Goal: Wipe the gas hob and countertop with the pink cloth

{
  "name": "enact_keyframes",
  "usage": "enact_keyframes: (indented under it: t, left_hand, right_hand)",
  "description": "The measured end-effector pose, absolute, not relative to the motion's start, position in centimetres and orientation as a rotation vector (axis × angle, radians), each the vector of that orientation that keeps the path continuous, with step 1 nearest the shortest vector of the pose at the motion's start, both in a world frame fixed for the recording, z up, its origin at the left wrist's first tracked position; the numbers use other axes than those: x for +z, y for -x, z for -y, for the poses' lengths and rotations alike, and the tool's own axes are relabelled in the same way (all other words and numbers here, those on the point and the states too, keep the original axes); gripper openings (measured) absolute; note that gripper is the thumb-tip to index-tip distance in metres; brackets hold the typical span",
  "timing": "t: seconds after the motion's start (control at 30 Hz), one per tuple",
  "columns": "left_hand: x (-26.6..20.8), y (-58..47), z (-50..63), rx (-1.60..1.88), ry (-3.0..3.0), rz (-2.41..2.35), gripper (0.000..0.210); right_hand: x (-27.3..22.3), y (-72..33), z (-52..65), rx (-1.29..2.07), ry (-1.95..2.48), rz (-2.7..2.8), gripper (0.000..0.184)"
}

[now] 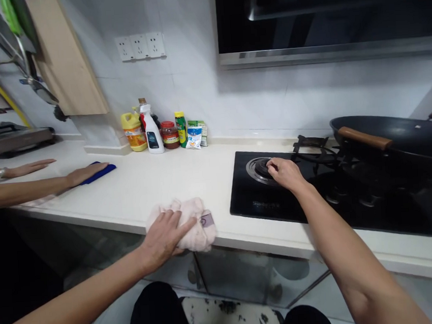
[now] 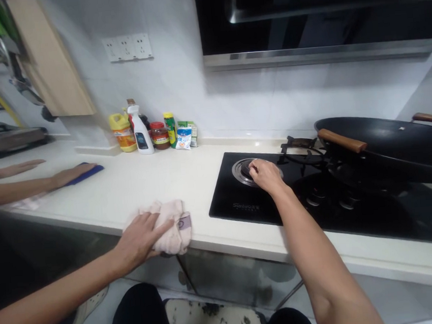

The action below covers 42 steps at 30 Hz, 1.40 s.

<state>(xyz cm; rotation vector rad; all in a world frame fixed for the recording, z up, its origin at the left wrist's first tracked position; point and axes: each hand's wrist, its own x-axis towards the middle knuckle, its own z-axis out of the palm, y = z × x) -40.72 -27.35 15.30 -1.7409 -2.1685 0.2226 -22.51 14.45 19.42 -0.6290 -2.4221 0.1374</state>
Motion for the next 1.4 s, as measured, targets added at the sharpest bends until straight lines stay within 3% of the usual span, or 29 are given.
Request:
enact_keyframes:
  t: [0.1, 0.3, 0.53, 0.87, 1.03, 1.27, 1.4]
  left_hand:
    - [15.3, 36.6, 23.3, 0.269, 1.874, 2.078, 0.085]
    - [14.2, 29.5, 16.4, 0.163, 2.036, 1.785, 0.048]
    - [13.9, 23.7, 10.7, 0.026, 2.155, 1.58, 0.041]
    - [17.4, 25.8, 10.5, -0.049, 2.388, 1.642, 0.055]
    - [17.9, 26.7, 10.7, 0.063, 2.369, 1.784, 0.083]
    - [18.7, 27.1, 10.9, 0.025, 2.245, 1.973, 0.084]
    - [19.2, 29.0, 10.3, -0.055, 2.112, 2.026, 0.073]
  right_hand:
    - [19.6, 22.5, -14.6, 0.151, 0.622, 2.404, 0.022]
    - [20.0, 22.2, -14.9, 0.174, 0.648, 2.378, 0.023]
    - [20.2, 21.5, -15.8, 0.217, 0.676, 2.32, 0.024]
    - [20.0, 19.6, -18.6, 0.241, 0.89, 2.195, 0.022]
    - [20.3, 20.0, -18.0, 0.257, 0.847, 2.22, 0.021]
    - [20.5, 20.2, -17.7, 0.258, 0.809, 2.213, 0.019]
    - [20.9, 20.2, -17.3, 0.22, 0.77, 2.209, 0.02]
